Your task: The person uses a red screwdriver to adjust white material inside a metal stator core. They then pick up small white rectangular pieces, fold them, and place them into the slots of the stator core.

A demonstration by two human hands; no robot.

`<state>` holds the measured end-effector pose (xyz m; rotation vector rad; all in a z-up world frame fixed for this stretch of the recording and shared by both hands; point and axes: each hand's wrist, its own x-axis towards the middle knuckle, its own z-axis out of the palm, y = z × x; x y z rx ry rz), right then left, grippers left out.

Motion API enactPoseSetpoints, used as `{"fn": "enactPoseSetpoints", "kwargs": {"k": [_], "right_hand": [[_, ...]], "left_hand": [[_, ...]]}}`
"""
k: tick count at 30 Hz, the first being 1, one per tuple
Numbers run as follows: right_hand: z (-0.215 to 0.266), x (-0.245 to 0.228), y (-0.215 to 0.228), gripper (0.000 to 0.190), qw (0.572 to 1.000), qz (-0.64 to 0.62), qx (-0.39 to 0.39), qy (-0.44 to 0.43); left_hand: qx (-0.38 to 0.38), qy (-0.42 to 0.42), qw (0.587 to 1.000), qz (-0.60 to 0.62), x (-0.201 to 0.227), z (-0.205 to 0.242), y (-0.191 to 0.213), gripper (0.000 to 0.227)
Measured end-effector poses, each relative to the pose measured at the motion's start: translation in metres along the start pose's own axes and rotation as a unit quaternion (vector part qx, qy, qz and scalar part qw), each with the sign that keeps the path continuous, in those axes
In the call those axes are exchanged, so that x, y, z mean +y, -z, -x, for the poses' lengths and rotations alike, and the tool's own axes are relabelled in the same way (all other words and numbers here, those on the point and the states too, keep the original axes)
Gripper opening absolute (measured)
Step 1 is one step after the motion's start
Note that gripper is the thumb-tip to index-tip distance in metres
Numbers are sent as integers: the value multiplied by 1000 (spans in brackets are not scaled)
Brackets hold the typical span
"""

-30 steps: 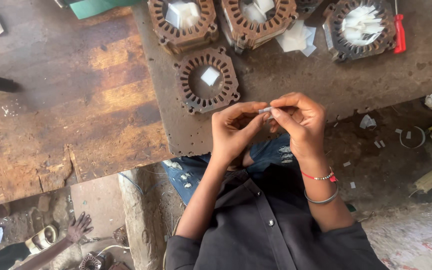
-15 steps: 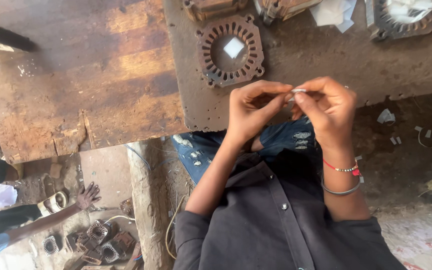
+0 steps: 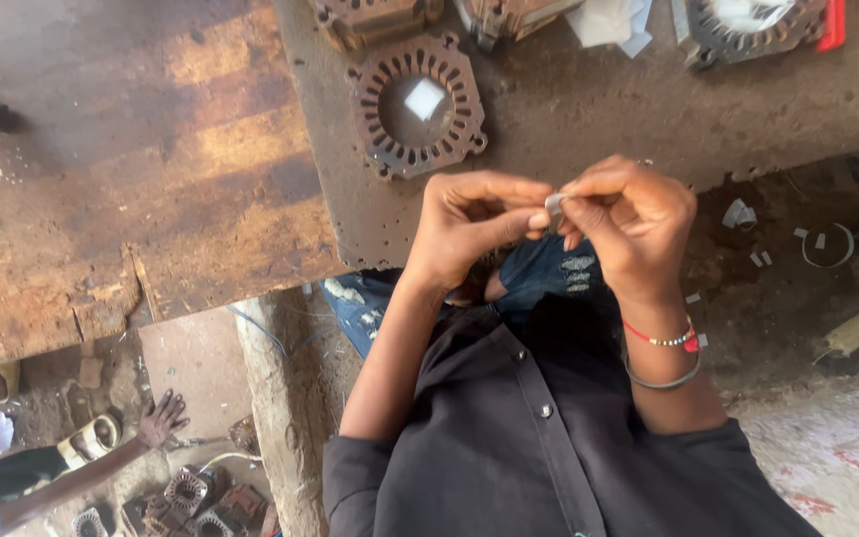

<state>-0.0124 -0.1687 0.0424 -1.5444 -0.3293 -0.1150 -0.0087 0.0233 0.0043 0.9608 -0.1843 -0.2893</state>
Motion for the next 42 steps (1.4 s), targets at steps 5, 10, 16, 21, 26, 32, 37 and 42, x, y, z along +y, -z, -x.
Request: {"fn": "enactPoseSetpoints", "kwargs": {"k": [5,10,16,21,26,32,37,42], "right_hand": [[6,3,-1,3,998,-40,-10,-45],[5,14,12,20,933,-292,-46,-204],[9,28,20,18,924,-302,-48,-229],[9,29,21,13,932,-301,-75,-189],[6,27,25,13,899,-378,-107,-194],[5,19,29,16,889,-392,-111,-211],[7,19,25,10,923,-329,-98,-172],[10,28,18,0,936,-303,-36,-178]], "left_hand": [[53,-32,998,-20,-5,6,-4,17],[83,-50,995,22,-10,4,-4,13],[90,-31,995,13,-5,1,-8,13],[90,-37,995,-20,1,7,-16,14],[87,-32,995,-28,4,9,-21,14],[72,-27,997,-8,6,11,-21,14],[69,-22,997,-17,5,9,-22,13],[81,0,996,-50,-3,7,-21,14]]}}
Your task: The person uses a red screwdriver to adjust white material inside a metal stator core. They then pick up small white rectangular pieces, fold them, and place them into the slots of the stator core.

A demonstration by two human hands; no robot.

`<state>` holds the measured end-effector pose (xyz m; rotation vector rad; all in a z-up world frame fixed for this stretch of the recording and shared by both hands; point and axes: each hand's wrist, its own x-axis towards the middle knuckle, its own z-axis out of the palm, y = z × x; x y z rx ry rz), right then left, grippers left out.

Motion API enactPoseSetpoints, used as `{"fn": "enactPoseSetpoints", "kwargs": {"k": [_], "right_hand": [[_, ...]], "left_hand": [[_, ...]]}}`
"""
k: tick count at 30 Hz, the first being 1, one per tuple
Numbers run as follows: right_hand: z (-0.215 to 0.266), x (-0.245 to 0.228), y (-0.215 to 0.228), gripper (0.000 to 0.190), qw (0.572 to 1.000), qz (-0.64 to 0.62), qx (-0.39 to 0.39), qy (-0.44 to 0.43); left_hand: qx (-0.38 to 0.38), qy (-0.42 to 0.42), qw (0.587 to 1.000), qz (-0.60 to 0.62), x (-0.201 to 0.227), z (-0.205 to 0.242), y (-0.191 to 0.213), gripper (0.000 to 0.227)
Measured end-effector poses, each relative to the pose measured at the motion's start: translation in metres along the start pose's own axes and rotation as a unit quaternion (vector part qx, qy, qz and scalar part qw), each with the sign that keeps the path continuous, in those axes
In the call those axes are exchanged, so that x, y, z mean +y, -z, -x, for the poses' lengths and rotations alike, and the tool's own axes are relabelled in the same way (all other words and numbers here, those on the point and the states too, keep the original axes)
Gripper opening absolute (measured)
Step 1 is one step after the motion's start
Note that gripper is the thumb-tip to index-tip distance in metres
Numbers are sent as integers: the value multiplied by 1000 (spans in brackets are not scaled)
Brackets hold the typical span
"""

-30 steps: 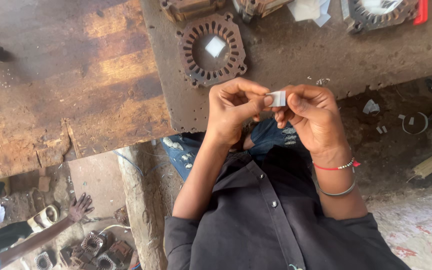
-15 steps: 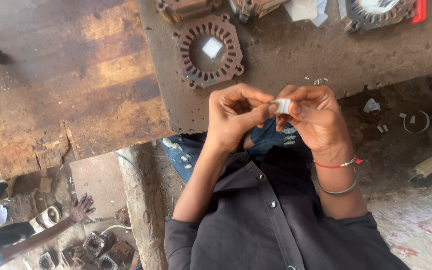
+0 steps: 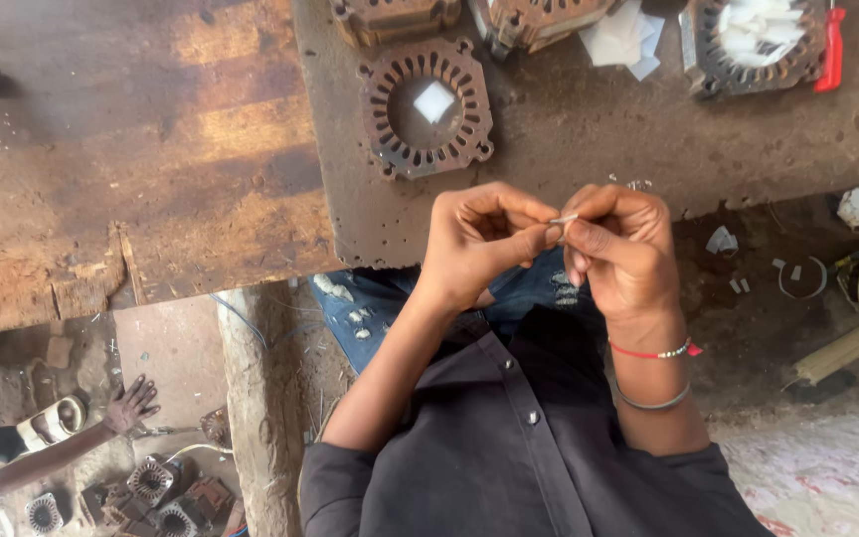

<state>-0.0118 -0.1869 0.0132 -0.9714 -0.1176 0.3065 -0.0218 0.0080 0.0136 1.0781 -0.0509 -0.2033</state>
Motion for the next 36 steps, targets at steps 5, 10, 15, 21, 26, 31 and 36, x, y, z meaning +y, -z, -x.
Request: {"fn": "enactPoseSetpoints", "kwargs": {"k": [5,10,15,21,26,31,36], "right_hand": [[-5,10,-4,5,999,9,43,-1],[-10,11,-15,11,987,137,74,30],[-13,12,-18,11,956,247,71,140],[-30,12,12,6,885,313,188,289],[-33,26,30,7,870,343,198,294],[-26,31,29,6,856,351,203,321],[-30,28,31,10,869,290,245,316]], "left_hand": [[13,7,1000,19,-8,0,5,16],[48,13,999,5,-14,0,9,31],[46,-32,998,17,-12,-10,4,25],[231,-275,830,-426,30,-22,28,25],[175,-251,681,-665,44,-36,47,31],[202,-263,689,-644,31,-24,40,36],[45,-275,695,-662,5,-48,-8,59]]}}
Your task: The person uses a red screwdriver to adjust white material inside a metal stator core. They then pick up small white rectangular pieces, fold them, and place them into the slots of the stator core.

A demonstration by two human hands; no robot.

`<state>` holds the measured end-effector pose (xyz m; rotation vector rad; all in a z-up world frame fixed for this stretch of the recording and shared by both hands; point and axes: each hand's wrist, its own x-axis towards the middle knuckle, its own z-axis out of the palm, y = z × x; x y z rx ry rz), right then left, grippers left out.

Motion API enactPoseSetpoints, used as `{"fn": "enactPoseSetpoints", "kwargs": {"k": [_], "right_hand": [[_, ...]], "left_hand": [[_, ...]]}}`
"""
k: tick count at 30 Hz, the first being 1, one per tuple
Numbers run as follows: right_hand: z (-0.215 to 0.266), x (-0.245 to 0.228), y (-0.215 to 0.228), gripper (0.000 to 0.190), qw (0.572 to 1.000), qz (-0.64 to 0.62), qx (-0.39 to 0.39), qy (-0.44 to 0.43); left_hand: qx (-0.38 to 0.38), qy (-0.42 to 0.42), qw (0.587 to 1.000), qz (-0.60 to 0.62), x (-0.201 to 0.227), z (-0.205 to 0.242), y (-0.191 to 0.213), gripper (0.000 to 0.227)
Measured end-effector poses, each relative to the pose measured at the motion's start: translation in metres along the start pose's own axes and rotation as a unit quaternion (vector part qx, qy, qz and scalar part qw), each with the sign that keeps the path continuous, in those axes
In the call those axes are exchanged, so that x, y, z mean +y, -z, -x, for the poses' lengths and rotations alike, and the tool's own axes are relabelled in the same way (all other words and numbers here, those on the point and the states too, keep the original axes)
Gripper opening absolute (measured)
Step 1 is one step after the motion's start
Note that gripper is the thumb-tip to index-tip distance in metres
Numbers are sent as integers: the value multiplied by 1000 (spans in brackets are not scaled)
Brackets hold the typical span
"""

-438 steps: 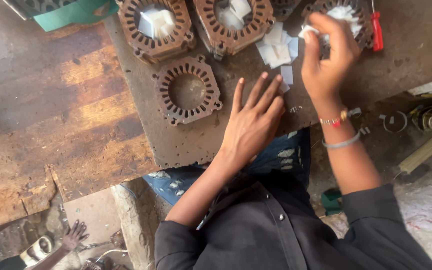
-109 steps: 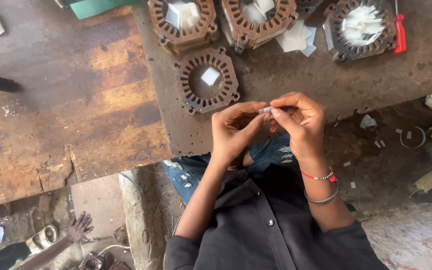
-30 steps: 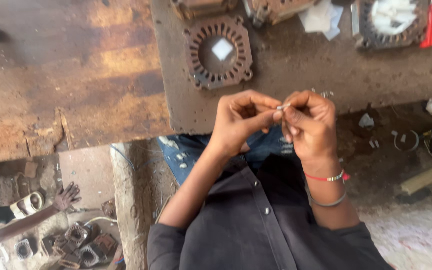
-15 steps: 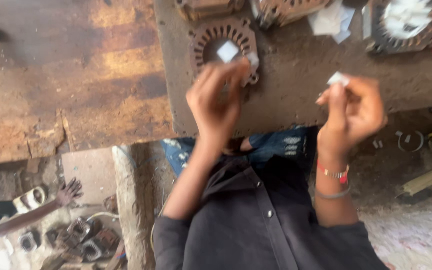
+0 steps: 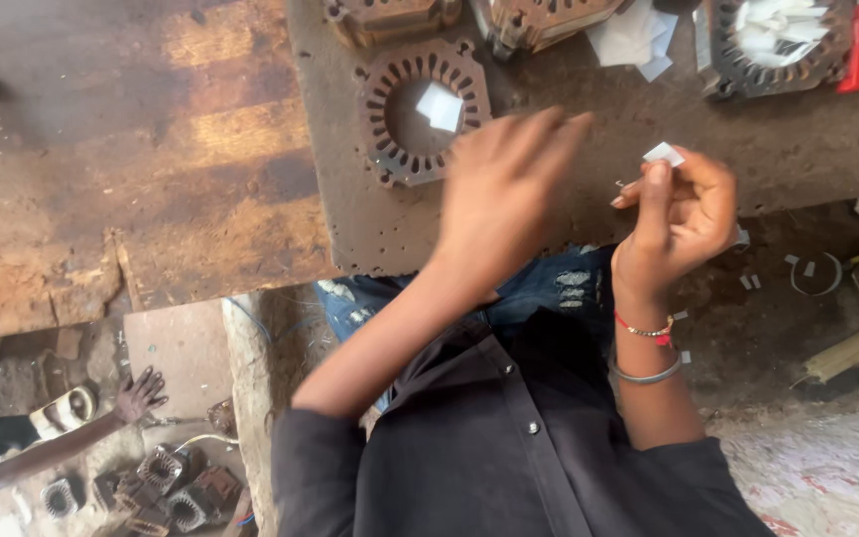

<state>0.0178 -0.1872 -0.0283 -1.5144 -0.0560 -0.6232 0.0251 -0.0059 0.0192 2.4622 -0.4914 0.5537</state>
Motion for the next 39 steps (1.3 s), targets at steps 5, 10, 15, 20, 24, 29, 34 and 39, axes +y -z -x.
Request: {"fn": "enactPoseSetpoints", "kwargs": {"k": [5,10,15,20,24,29,34,39], "right_hand": [[4,-6,4,10,999,26,-20,-6],[4,-6,4,10,999,39,-19,5],[6,-5,6,9,999,14,-25,-14],[6,-3,6,21,998,-41,-12,-35],[3,-4,7,20,998,-53,-16,-36],[-3,-19,3,13,991,-102,-23,-89],[-3,-60,-6,8,978,-87,-158,-100],[6,-69,-14,8,964,-110,-173,-167]], "left_hand": [[-48,-2,996,-75,6,-42,-49,60],[-35,8,988,-148,5,-30,-56,52],[-48,0,995,-92,6,10,-34,48],[-10,-32,998,-50,13,46,-6,48],[-57,-147,985,-65,0,68,7,28],[-58,-93,986,126,0,69,14,19],[92,220,860,452,21,44,6,25],[125,297,732,600,31,36,-4,14]]}}
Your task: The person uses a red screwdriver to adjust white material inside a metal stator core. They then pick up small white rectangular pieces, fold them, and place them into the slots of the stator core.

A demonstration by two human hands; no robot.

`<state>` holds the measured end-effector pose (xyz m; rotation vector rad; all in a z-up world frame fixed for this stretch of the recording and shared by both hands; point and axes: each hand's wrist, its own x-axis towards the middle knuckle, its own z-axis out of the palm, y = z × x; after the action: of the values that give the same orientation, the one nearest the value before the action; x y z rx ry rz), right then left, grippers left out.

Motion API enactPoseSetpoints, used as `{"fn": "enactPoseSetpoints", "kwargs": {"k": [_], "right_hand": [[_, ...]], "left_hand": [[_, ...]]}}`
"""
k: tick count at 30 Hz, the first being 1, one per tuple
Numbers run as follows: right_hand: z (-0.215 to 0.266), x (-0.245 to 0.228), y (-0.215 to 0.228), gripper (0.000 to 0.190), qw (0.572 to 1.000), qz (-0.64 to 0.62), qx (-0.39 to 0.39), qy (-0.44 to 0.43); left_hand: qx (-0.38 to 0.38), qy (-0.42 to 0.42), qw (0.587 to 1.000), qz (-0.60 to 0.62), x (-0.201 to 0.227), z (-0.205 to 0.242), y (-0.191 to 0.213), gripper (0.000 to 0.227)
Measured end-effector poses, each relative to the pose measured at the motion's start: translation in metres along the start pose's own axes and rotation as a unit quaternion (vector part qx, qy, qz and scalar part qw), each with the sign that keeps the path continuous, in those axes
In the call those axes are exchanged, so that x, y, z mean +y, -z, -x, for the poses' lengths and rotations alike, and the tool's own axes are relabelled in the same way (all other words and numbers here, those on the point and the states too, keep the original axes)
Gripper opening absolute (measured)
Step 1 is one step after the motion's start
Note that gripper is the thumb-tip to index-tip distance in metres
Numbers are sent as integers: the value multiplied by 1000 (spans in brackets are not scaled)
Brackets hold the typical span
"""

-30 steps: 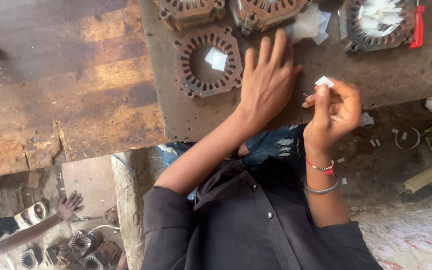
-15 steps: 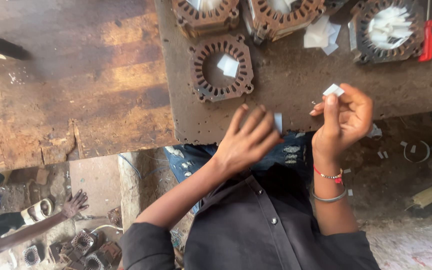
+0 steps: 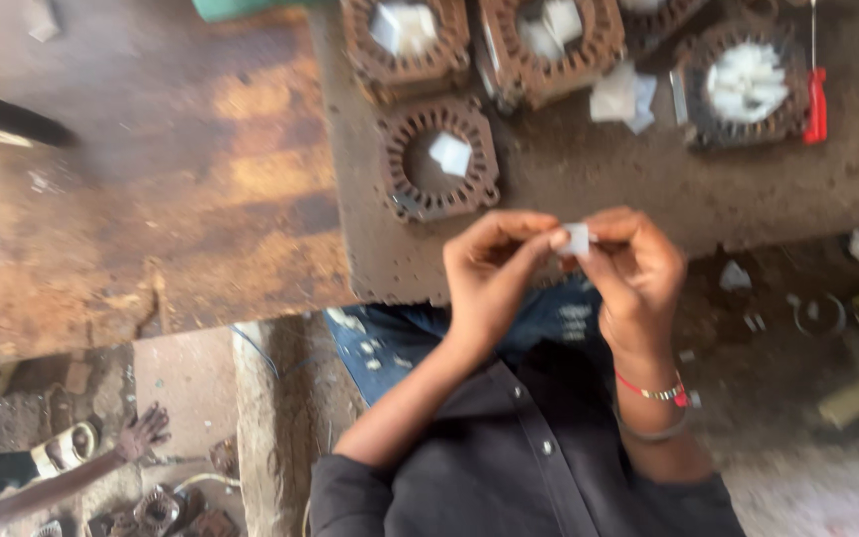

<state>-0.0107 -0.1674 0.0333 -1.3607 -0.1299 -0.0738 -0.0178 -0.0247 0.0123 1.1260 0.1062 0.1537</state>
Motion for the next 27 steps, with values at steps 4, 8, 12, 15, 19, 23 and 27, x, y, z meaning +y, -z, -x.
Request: {"fn": "enactPoseSetpoints", "kwargs": {"k": [4,8,12,15,19,23,27], "right_hand": [[3,-9,0,8,998,-15,-1,57],[7,-14,-3,6,997,-4,-55,53],[9,-6,-11,10,998,0,-14,59],[7,-12,-12,16,998,28,-32,46],[3,-22,-4,37,997,17,-70,-15],[4,-20,3,26,995,20,-97,-19],[6,-19,4,24,994,-21,-103,-28]], "left_hand": [[25,-23,998,-46,9,2,6,13],[-24,-13,999,22,16,3,10,13],[-68,24,991,111,13,5,10,14],[-85,14,995,55,18,9,14,15],[-96,32,994,-52,32,8,21,27],[-126,39,991,-36,33,6,21,21],[-120,-6,989,-80,33,9,18,19]]}}
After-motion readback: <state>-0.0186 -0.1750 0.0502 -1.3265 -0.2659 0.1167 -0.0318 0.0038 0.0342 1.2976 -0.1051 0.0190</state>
